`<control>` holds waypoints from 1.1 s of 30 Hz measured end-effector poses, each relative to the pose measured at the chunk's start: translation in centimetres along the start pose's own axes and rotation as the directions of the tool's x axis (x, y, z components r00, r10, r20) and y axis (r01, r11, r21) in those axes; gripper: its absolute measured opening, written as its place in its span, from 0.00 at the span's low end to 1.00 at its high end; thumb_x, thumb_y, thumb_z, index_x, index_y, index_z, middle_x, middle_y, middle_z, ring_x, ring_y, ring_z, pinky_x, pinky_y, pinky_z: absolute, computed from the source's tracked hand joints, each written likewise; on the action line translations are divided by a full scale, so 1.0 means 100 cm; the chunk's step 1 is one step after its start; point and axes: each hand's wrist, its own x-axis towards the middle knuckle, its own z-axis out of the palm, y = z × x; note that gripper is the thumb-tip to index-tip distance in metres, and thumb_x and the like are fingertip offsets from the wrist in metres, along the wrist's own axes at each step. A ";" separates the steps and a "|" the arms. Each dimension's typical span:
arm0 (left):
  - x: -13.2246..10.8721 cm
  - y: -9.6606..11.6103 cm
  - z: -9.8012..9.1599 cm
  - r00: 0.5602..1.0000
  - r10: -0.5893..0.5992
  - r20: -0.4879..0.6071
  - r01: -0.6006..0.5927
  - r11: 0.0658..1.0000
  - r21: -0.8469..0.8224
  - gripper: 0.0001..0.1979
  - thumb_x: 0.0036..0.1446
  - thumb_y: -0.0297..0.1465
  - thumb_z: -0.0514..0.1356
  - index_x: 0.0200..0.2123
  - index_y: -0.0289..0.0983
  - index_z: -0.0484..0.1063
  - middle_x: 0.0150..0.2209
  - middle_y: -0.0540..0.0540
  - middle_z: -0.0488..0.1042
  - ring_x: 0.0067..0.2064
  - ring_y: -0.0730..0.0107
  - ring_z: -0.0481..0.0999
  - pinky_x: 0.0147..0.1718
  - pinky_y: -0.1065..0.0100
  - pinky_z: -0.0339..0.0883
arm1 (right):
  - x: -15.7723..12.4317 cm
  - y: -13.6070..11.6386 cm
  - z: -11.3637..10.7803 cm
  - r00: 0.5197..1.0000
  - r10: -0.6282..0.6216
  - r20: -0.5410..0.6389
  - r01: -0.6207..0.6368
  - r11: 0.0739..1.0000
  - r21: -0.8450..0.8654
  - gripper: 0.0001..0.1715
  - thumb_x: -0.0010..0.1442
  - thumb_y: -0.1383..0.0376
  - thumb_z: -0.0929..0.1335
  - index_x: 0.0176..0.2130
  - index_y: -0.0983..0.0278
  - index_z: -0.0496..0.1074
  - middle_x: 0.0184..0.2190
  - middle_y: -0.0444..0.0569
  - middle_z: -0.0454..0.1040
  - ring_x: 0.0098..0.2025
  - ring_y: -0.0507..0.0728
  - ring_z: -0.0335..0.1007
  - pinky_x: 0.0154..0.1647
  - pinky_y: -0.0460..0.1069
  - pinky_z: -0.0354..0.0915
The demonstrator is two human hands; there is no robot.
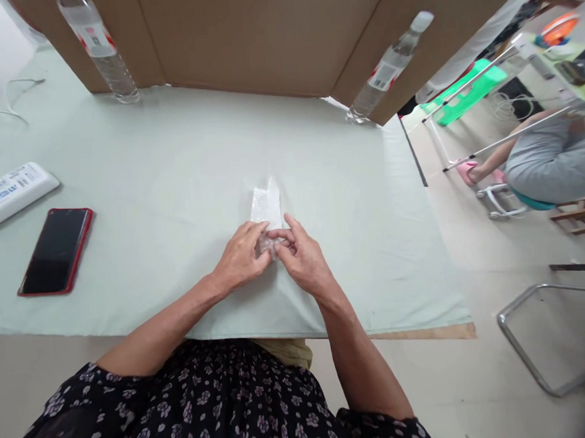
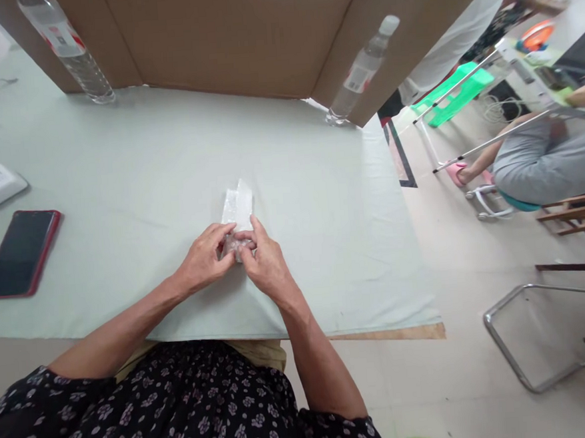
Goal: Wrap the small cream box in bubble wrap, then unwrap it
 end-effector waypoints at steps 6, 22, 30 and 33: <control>0.004 0.007 -0.003 0.958 -0.246 -0.144 0.219 0.959 -0.179 0.10 0.51 0.28 0.63 0.39 0.37 0.70 0.38 0.48 0.70 0.30 0.73 0.69 0.31 0.68 0.67 | -0.019 -0.008 0.014 0.987 -0.162 0.011 0.151 0.894 -0.421 0.40 0.66 0.71 0.58 0.74 0.68 0.45 0.57 0.63 0.76 0.54 0.66 0.76 0.53 0.65 0.74; 0.014 0.010 0.005 0.947 -0.322 -0.006 0.316 0.934 -0.165 0.09 0.47 0.27 0.62 0.31 0.40 0.64 0.30 0.53 0.64 0.29 0.72 0.64 0.32 0.67 0.63 | 0.022 -0.007 -0.029 0.994 0.040 0.106 -0.040 0.999 -0.006 0.32 0.64 0.68 0.61 0.66 0.63 0.62 0.47 0.52 0.83 0.25 0.50 0.73 0.34 0.50 0.73; 0.013 0.009 0.008 0.944 -0.331 0.008 0.328 0.932 -0.151 0.09 0.46 0.27 0.61 0.32 0.40 0.64 0.32 0.52 0.66 0.29 0.72 0.65 0.33 0.66 0.67 | 0.051 0.025 -0.038 0.925 0.379 0.013 -0.376 0.912 0.166 0.43 0.55 0.53 0.73 0.64 0.68 0.63 0.44 0.56 0.80 0.32 0.56 0.77 0.19 0.45 0.65; 0.011 0.008 0.009 0.952 -0.305 -0.002 0.303 0.945 -0.121 0.15 0.48 0.27 0.60 0.42 0.39 0.69 0.34 0.51 0.67 0.30 0.71 0.66 0.34 0.65 0.69 | 0.068 0.028 -0.025 0.928 0.367 0.061 -0.372 0.909 0.188 0.49 0.53 0.54 0.74 0.66 0.67 0.59 0.37 0.50 0.79 0.27 0.54 0.73 0.17 0.45 0.63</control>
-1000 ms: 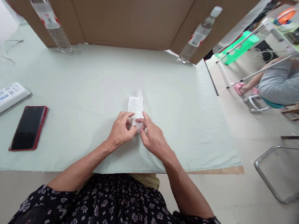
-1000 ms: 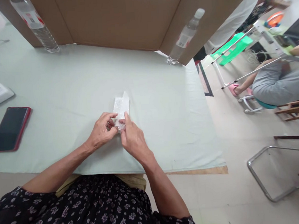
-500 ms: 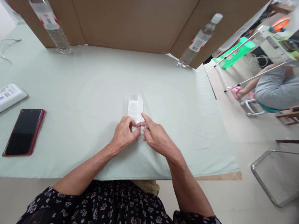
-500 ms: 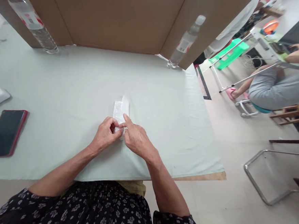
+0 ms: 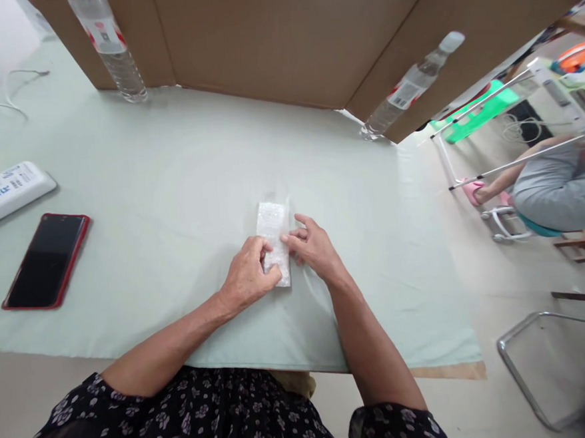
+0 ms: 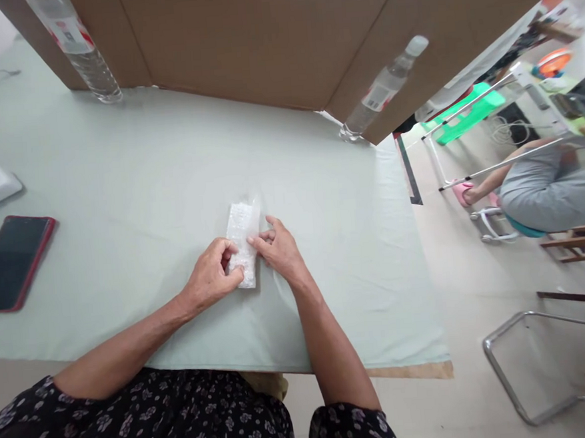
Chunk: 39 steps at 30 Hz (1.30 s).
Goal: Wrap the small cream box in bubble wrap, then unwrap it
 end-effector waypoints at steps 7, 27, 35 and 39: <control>0.000 0.000 -0.006 0.974 0.202 0.106 -0.221 0.953 0.207 0.30 0.57 0.27 0.54 0.64 0.43 0.69 0.37 0.49 0.64 0.33 0.69 0.66 0.36 0.66 0.69 | 0.022 0.006 0.007 0.990 -0.134 0.031 0.136 0.988 -0.075 0.31 0.50 0.57 0.72 0.52 0.65 0.69 0.21 0.35 0.64 0.21 0.50 0.59 0.21 0.45 0.55; 0.003 -0.014 0.002 0.996 0.070 -0.061 -0.064 0.994 0.092 0.17 0.51 0.31 0.62 0.46 0.39 0.71 0.38 0.47 0.71 0.38 0.64 0.73 0.42 0.62 0.72 | -0.014 -0.008 0.015 0.939 -0.343 -0.026 0.344 0.933 0.105 0.14 0.58 0.53 0.71 0.33 0.61 0.79 0.34 0.46 0.79 0.40 0.58 0.75 0.47 0.54 0.71; 0.010 -0.028 -0.002 0.964 0.262 -0.048 -0.258 0.963 0.073 0.26 0.49 0.30 0.66 0.53 0.37 0.69 0.59 0.35 0.67 0.62 0.50 0.68 0.61 0.51 0.64 | -0.051 0.015 0.015 0.800 -0.597 0.058 0.593 0.772 -0.229 0.14 0.66 0.61 0.66 0.43 0.55 0.81 0.48 0.49 0.83 0.54 0.60 0.77 0.60 0.61 0.69; 0.013 -0.029 -0.006 0.975 0.214 0.057 -0.213 0.977 -0.019 0.16 0.50 0.26 0.65 0.44 0.38 0.72 0.56 0.38 0.70 0.62 0.54 0.71 0.59 0.53 0.67 | -0.058 0.032 0.017 0.704 -0.695 0.148 0.695 0.630 -0.348 0.20 0.65 0.64 0.66 0.55 0.55 0.76 0.56 0.52 0.79 0.63 0.62 0.72 0.64 0.64 0.67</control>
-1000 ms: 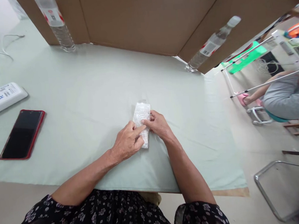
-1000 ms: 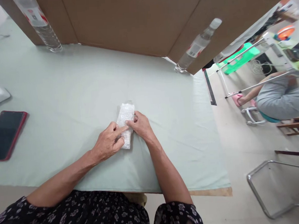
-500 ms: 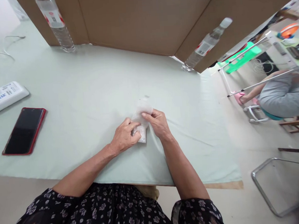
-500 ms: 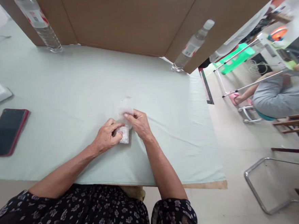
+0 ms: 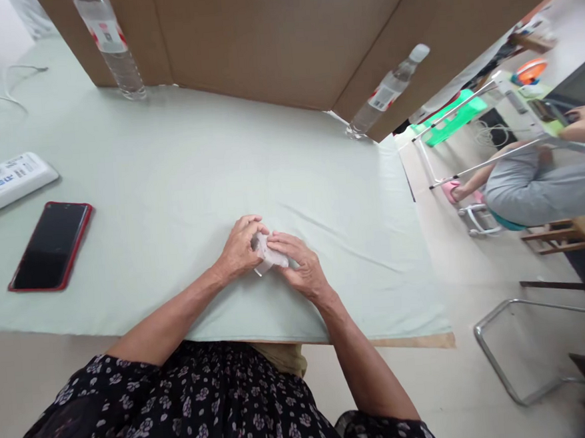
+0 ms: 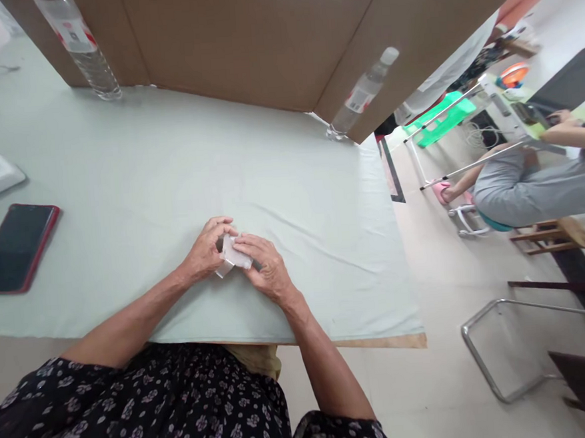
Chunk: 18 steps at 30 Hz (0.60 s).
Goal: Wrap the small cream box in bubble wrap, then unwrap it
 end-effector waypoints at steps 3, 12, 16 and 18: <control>0.000 0.002 -0.001 1.000 -0.018 -0.002 0.018 0.998 -0.054 0.15 0.50 0.26 0.65 0.43 0.39 0.72 0.52 0.40 0.75 0.55 0.57 0.75 0.56 0.54 0.69 | -0.006 0.006 0.008 0.999 -0.047 0.020 0.049 0.986 -0.157 0.26 0.63 0.65 0.68 0.60 0.58 0.72 0.60 0.55 0.75 0.68 0.65 0.66 0.67 0.68 0.64; 0.008 0.003 -0.015 0.996 -0.040 0.084 0.056 0.977 -0.206 0.17 0.56 0.37 0.61 0.47 0.37 0.75 0.52 0.40 0.78 0.52 0.58 0.77 0.52 0.60 0.71 | 0.025 0.011 0.003 0.955 0.296 -0.007 -0.287 0.930 0.231 0.20 0.61 0.55 0.70 0.50 0.60 0.78 0.50 0.53 0.81 0.53 0.62 0.76 0.57 0.59 0.71; 0.008 0.009 -0.023 0.978 -0.074 0.196 0.117 0.969 -0.217 0.22 0.54 0.39 0.63 0.51 0.36 0.75 0.46 0.43 0.80 0.45 0.61 0.79 0.45 0.64 0.73 | 0.035 0.013 -0.001 0.840 0.527 0.131 -0.511 0.685 0.520 0.22 0.57 0.50 0.72 0.42 0.64 0.80 0.37 0.48 0.81 0.39 0.58 0.76 0.45 0.53 0.71; 0.007 0.011 -0.023 0.979 -0.097 0.177 0.137 0.964 -0.229 0.22 0.54 0.38 0.63 0.51 0.36 0.75 0.45 0.44 0.80 0.44 0.62 0.78 0.45 0.64 0.72 | 0.036 0.014 -0.001 0.834 0.534 0.138 -0.512 0.657 0.553 0.21 0.56 0.50 0.73 0.39 0.64 0.80 0.34 0.46 0.79 0.36 0.55 0.73 0.42 0.51 0.69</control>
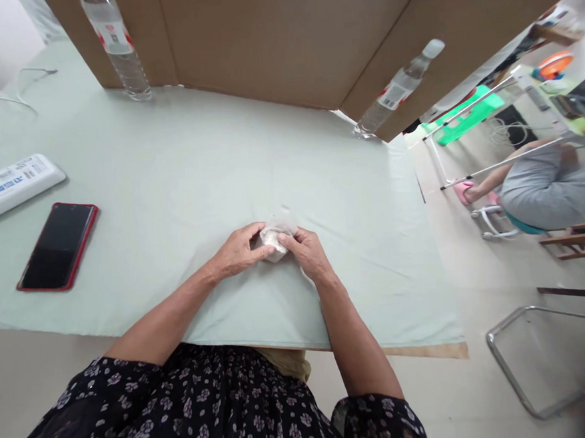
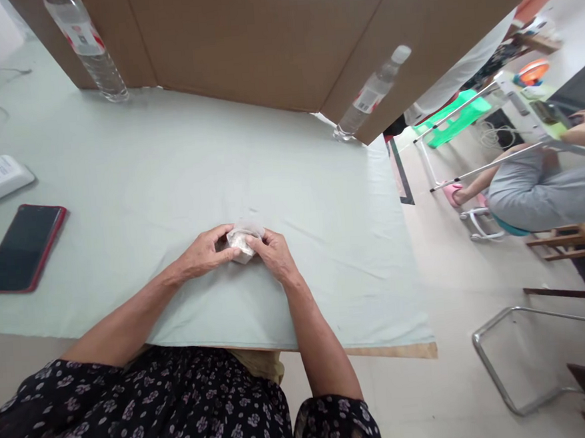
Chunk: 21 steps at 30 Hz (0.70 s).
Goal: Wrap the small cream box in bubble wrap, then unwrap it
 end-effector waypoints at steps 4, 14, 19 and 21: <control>0.000 0.000 0.002 0.998 -0.062 -0.009 0.061 0.995 -0.074 0.24 0.55 0.39 0.63 0.53 0.36 0.75 0.45 0.45 0.80 0.42 0.63 0.78 0.42 0.65 0.72 | -0.002 0.002 -0.002 0.999 -0.030 0.025 0.029 0.999 0.027 0.24 0.56 0.48 0.74 0.43 0.63 0.79 0.35 0.46 0.78 0.36 0.56 0.72 0.39 0.50 0.67; 0.001 0.006 -0.002 0.990 -0.135 0.039 0.139 0.984 -0.114 0.25 0.53 0.39 0.64 0.52 0.34 0.75 0.45 0.43 0.80 0.42 0.62 0.78 0.40 0.66 0.70 | -0.008 0.011 -0.004 0.993 -0.051 0.109 0.059 0.996 -0.073 0.34 0.49 0.49 0.79 0.52 0.60 0.77 0.39 0.48 0.78 0.37 0.56 0.71 0.40 0.51 0.68; 0.000 0.002 -0.003 0.970 -0.170 0.175 0.225 0.899 -0.375 0.25 0.54 0.42 0.66 0.51 0.33 0.73 0.39 0.44 0.80 0.38 0.63 0.80 0.39 0.66 0.72 | -0.008 0.009 -0.004 0.989 -0.141 0.054 0.146 0.983 -0.110 0.30 0.54 0.44 0.75 0.47 0.60 0.79 0.42 0.50 0.79 0.40 0.58 0.73 0.41 0.51 0.69; 0.000 0.001 -0.003 0.962 -0.186 0.198 0.255 0.872 -0.419 0.25 0.53 0.41 0.68 0.51 0.33 0.73 0.37 0.44 0.80 0.37 0.64 0.81 0.38 0.66 0.72 | -0.007 0.008 -0.005 0.981 -0.195 -0.015 0.191 0.970 -0.149 0.27 0.57 0.43 0.72 0.43 0.61 0.80 0.44 0.51 0.79 0.42 0.58 0.73 0.42 0.51 0.68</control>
